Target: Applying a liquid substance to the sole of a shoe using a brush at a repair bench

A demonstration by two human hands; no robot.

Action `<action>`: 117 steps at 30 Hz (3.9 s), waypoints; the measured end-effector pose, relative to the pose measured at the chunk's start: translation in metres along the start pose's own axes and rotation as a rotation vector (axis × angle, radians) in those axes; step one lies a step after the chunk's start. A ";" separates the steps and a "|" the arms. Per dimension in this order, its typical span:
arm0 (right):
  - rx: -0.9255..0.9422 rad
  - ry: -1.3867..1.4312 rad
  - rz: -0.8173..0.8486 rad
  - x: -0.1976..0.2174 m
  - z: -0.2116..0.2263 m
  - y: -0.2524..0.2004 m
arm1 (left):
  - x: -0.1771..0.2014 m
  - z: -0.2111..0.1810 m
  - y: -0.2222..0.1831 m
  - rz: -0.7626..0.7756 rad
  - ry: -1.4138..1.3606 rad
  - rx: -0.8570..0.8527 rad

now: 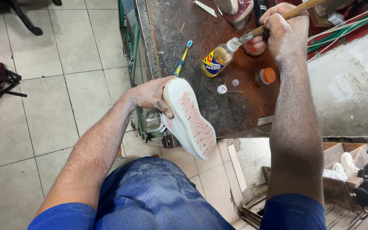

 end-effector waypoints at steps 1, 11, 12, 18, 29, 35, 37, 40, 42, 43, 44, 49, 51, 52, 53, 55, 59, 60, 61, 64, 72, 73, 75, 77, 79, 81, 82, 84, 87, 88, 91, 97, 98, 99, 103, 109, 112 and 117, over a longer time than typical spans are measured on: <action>0.000 0.000 0.002 -0.002 0.001 -0.001 | -0.001 -0.006 -0.001 -0.002 -0.001 0.000; -0.191 -0.484 0.047 -0.032 -0.027 -0.012 | -0.002 -0.005 -0.002 -0.021 -0.016 0.068; -0.169 -0.500 0.071 -0.035 -0.038 -0.011 | -0.002 -0.003 -0.001 -0.012 -0.043 0.055; -0.083 -0.291 0.021 -0.028 -0.038 -0.019 | -0.003 -0.007 -0.002 0.001 0.044 0.044; 0.249 0.293 -0.159 0.011 -0.031 -0.057 | -0.004 -0.008 -0.004 0.000 -0.053 0.055; 0.449 0.413 -0.109 0.008 -0.031 -0.114 | -0.008 -0.042 -0.011 -0.016 0.197 0.062; 0.545 0.415 0.103 -0.025 -0.015 -0.136 | -0.006 -0.039 -0.016 -0.030 0.166 0.057; 0.497 0.400 0.256 -0.080 -0.003 -0.162 | -0.006 -0.033 -0.013 0.010 0.208 0.068; 0.591 0.114 0.298 -0.107 0.008 -0.176 | -0.008 -0.035 -0.009 0.028 0.144 -0.007; 0.588 0.114 0.293 -0.109 0.008 -0.177 | -0.009 -0.036 -0.009 0.033 0.143 -0.004; 0.569 0.096 0.303 -0.112 0.007 -0.180 | -0.011 -0.040 -0.009 0.053 0.149 -0.049; 0.401 0.362 0.534 -0.129 -0.019 -0.183 | -0.009 -0.042 -0.010 0.048 0.221 -0.084; 0.628 0.378 0.439 -0.131 0.006 -0.174 | -0.017 -0.043 -0.007 0.120 0.023 -0.126; 0.617 0.370 0.412 -0.135 0.004 -0.172 | -0.022 -0.050 -0.010 0.149 0.019 -0.119; 0.682 0.295 0.429 -0.142 0.008 -0.174 | -0.020 -0.053 -0.012 0.110 0.098 -0.062; 0.738 0.210 0.435 -0.138 0.014 -0.192 | -0.016 -0.056 -0.012 0.089 0.179 -0.008; 0.221 0.119 0.431 -0.113 -0.003 -0.216 | -0.013 -0.057 -0.014 0.063 0.158 -0.045; 0.033 0.034 0.368 -0.101 -0.009 -0.229 | -0.021 -0.058 -0.011 0.114 0.035 -0.090; 0.019 0.025 0.354 -0.104 -0.006 -0.231 | -0.029 -0.065 -0.022 0.134 0.027 -0.094; 0.112 0.203 -0.023 -0.078 0.013 -0.248 | -0.015 -0.103 -0.049 -0.075 0.398 -0.122; 0.184 0.707 -0.345 -0.120 -0.039 -0.291 | -0.012 -0.095 -0.129 -0.376 0.447 -0.191; 0.175 0.706 -0.361 -0.135 -0.033 -0.283 | -0.014 -0.095 -0.131 -0.359 0.442 -0.185; 0.137 0.431 -0.431 -0.159 -0.012 -0.273 | -0.019 -0.096 -0.133 -0.344 0.574 -0.138; 0.131 0.418 -0.544 -0.137 -0.046 -0.290 | -0.019 -0.088 -0.136 -0.330 0.601 -0.166; 0.123 0.412 -0.637 -0.133 -0.048 -0.300 | -0.018 -0.079 -0.141 -0.336 0.627 -0.185; 0.117 0.273 -0.581 -0.153 -0.013 -0.286 | -0.015 -0.065 -0.144 -0.347 0.609 -0.219; 0.111 0.275 -0.578 -0.163 0.002 -0.283 | -0.013 -0.058 -0.143 -0.348 0.605 -0.214; 0.073 0.079 -0.504 -0.193 0.038 -0.276 | -0.012 -0.048 -0.148 -0.353 0.699 -0.247; 0.112 0.205 -0.693 -0.151 -0.008 -0.289 | -0.021 -0.050 -0.151 -0.336 0.689 -0.291; 0.117 0.208 -0.682 -0.169 0.011 -0.285 | -0.020 -0.051 -0.151 -0.348 0.692 -0.291; 0.117 0.054 -0.473 -0.208 0.047 -0.267 | -0.028 -0.051 -0.158 -0.365 0.737 -0.274; 0.166 0.169 -0.764 -0.122 -0.048 -0.291 | -0.023 -0.049 -0.153 -0.348 0.770 -0.282; 0.206 0.236 -0.707 -0.139 -0.037 -0.289 | -0.022 -0.048 -0.153 -0.354 0.728 -0.292; 0.245 0.304 -0.648 -0.156 -0.027 -0.286 | -0.021 -0.047 -0.152 -0.360 0.687 -0.303; 0.271 0.297 -0.639 -0.126 -0.077 -0.298 | -0.022 -0.049 -0.153 -0.347 0.662 -0.286; 0.231 0.248 -0.605 -0.168 -0.022 -0.284 | -0.027 -0.044 -0.154 -0.380 0.723 -0.247; 0.262 0.269 -0.561 -0.162 -0.027 -0.276 | -0.034 -0.057 -0.161 -0.417 0.715 -0.268; 0.256 0.345 -0.531 -0.169 -0.045 -0.272 | -0.042 -0.063 -0.158 -0.450 0.707 -0.277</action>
Point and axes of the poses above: each hand's wrist, its own y-axis towards the middle knuckle, its own x-axis out of the back of the hand, z = x × y, the point moved 10 cm from there along y, towards the middle knuckle, and after that the axes turned 10 degrees about z, right-handed, at the moved point
